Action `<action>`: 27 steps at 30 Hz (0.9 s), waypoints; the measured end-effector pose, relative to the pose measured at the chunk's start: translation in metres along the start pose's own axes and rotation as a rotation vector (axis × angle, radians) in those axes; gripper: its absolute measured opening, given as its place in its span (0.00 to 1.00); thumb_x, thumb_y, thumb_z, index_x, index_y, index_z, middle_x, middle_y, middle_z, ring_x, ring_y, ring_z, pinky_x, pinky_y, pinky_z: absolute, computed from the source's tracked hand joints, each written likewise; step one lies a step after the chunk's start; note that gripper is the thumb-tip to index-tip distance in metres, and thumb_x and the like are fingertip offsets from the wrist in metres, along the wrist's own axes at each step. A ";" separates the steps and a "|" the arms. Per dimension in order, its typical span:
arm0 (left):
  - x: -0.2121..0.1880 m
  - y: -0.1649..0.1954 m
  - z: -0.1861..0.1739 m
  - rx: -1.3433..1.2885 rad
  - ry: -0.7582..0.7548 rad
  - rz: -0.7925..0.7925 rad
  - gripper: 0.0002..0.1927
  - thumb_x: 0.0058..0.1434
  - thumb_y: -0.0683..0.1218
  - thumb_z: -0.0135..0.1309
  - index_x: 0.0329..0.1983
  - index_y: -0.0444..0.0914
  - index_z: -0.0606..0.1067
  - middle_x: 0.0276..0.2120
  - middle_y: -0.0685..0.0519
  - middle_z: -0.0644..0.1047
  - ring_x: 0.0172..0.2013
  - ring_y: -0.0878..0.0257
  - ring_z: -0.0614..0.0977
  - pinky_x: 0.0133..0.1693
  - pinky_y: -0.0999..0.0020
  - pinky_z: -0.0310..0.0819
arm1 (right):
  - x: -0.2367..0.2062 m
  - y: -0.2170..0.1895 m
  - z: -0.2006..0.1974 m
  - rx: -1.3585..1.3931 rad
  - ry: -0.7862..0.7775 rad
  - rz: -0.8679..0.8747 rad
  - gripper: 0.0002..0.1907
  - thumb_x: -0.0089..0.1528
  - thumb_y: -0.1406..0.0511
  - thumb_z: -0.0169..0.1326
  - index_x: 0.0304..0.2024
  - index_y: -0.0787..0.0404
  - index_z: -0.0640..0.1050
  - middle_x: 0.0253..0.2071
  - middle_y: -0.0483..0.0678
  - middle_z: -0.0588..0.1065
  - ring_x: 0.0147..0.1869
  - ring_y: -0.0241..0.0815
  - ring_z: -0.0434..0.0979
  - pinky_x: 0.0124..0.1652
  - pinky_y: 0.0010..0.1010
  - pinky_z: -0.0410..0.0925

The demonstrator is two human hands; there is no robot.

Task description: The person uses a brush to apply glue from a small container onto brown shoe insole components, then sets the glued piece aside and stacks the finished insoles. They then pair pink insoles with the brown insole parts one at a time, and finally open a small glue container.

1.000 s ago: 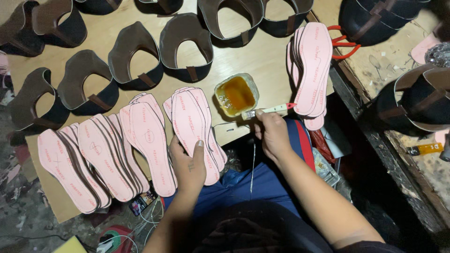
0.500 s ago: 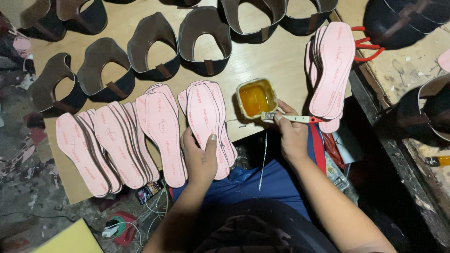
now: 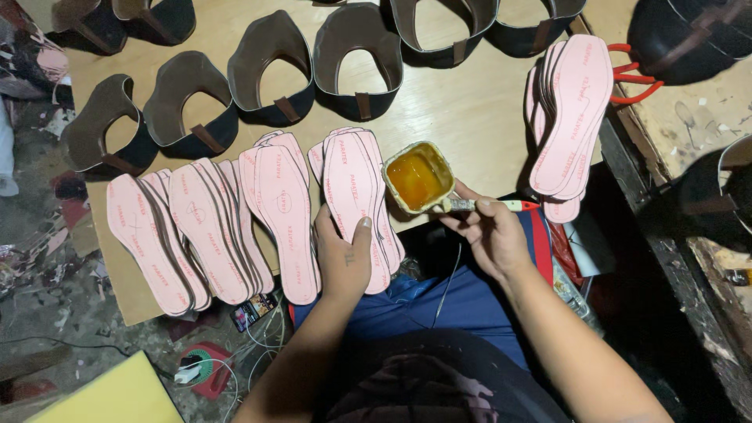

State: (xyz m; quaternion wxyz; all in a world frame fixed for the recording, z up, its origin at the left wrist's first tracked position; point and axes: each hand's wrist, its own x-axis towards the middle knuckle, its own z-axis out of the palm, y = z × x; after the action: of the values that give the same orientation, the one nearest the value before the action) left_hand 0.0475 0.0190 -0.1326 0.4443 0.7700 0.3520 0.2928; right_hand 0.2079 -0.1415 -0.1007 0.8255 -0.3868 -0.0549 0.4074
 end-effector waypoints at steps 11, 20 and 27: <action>0.000 0.002 -0.001 0.085 -0.012 -0.018 0.31 0.64 0.43 0.57 0.68 0.29 0.63 0.57 0.33 0.71 0.58 0.42 0.73 0.60 0.54 0.64 | 0.015 -0.011 -0.009 0.056 -0.018 -0.178 0.16 0.69 0.64 0.46 0.32 0.67 0.77 0.75 0.65 0.69 0.54 0.48 0.73 0.57 0.37 0.66; -0.007 0.012 -0.014 -0.094 -0.161 0.061 0.32 0.67 0.40 0.50 0.72 0.27 0.56 0.62 0.38 0.70 0.62 0.51 0.74 0.64 0.59 0.63 | -0.046 -0.030 -0.036 -1.068 -0.053 -0.693 0.08 0.67 0.66 0.49 0.40 0.66 0.75 0.55 0.59 0.75 0.59 0.51 0.75 0.61 0.40 0.67; -0.032 -0.005 -0.027 0.192 -0.171 0.232 0.35 0.65 0.43 0.55 0.72 0.26 0.60 0.64 0.32 0.67 0.65 0.42 0.68 0.68 0.51 0.59 | -0.147 -0.060 -0.051 -1.380 0.185 -0.637 0.15 0.63 0.66 0.52 0.50 0.66 0.79 0.51 0.58 0.74 0.51 0.49 0.77 0.50 0.34 0.71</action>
State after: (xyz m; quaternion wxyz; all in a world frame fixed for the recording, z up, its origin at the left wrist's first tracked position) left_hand 0.0065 0.0078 -0.1295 0.3603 0.8665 0.2478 0.2405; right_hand 0.1690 -0.2994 -0.0625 0.4756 -0.8127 -0.3364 -0.0112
